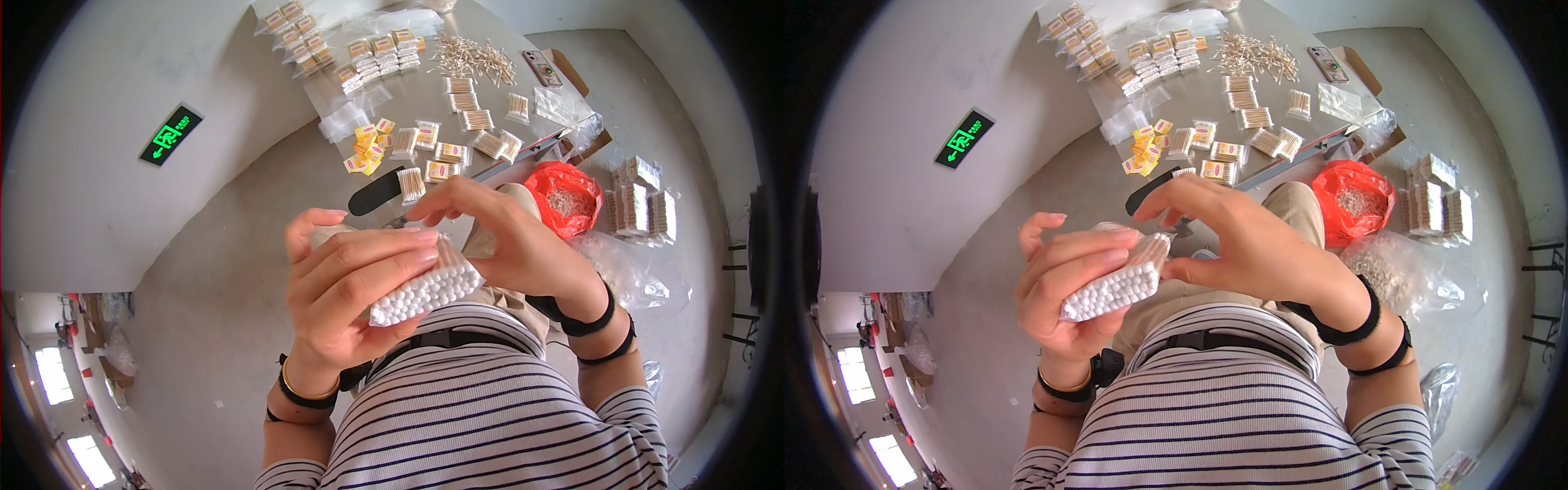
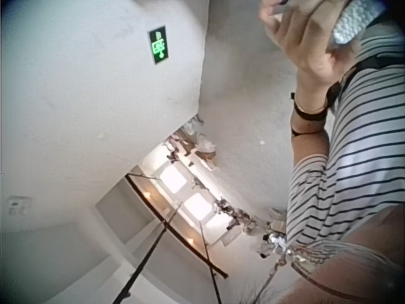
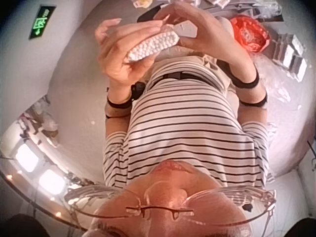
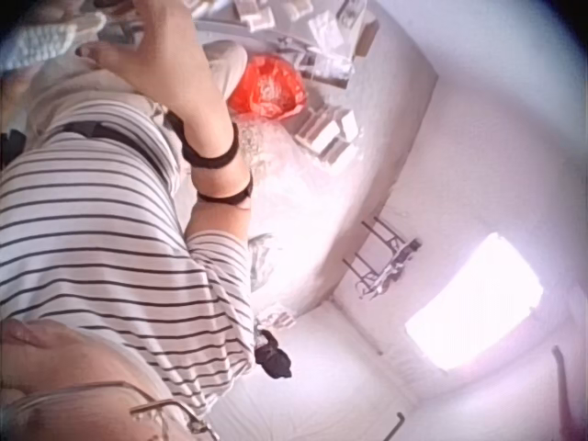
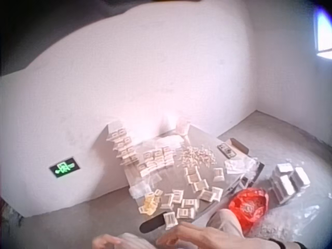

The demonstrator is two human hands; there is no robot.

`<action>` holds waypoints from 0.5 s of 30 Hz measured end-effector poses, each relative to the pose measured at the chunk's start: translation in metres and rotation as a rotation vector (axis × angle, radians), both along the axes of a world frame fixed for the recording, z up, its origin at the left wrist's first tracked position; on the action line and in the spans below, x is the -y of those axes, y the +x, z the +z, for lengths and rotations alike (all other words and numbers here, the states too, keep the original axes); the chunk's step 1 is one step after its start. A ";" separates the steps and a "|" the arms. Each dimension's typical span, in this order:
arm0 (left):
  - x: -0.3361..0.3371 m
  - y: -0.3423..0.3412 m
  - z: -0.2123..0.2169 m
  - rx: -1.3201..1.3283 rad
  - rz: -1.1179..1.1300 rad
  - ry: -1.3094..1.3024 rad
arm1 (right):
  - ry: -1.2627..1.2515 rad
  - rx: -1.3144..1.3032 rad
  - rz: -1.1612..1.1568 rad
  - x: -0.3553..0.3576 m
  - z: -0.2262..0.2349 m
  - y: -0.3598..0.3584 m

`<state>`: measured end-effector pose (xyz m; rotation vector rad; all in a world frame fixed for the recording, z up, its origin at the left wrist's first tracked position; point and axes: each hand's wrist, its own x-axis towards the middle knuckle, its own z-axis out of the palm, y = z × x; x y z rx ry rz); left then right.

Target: The person sits at a table and packs cotton swabs into small plastic bags. They open each bag, insert a bundle of swabs, and seal the package. The person handles multiple pre-printed plastic bags and bundles of cotton swabs, placing finished packages on the table.

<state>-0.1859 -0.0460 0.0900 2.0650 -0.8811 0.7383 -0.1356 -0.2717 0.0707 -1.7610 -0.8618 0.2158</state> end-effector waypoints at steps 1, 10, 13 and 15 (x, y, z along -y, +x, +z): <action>-0.001 0.000 0.000 -0.001 0.009 0.002 | -0.009 0.026 -0.030 0.004 0.005 -0.001; -0.001 0.004 0.007 -0.020 0.047 0.059 | 0.075 0.318 -0.141 0.026 0.034 -0.008; 0.000 0.004 0.010 -0.030 0.076 0.081 | 0.094 0.382 -0.106 0.027 0.038 -0.008; 0.000 0.005 0.011 -0.035 0.072 0.086 | 0.106 0.414 -0.095 0.027 0.039 -0.008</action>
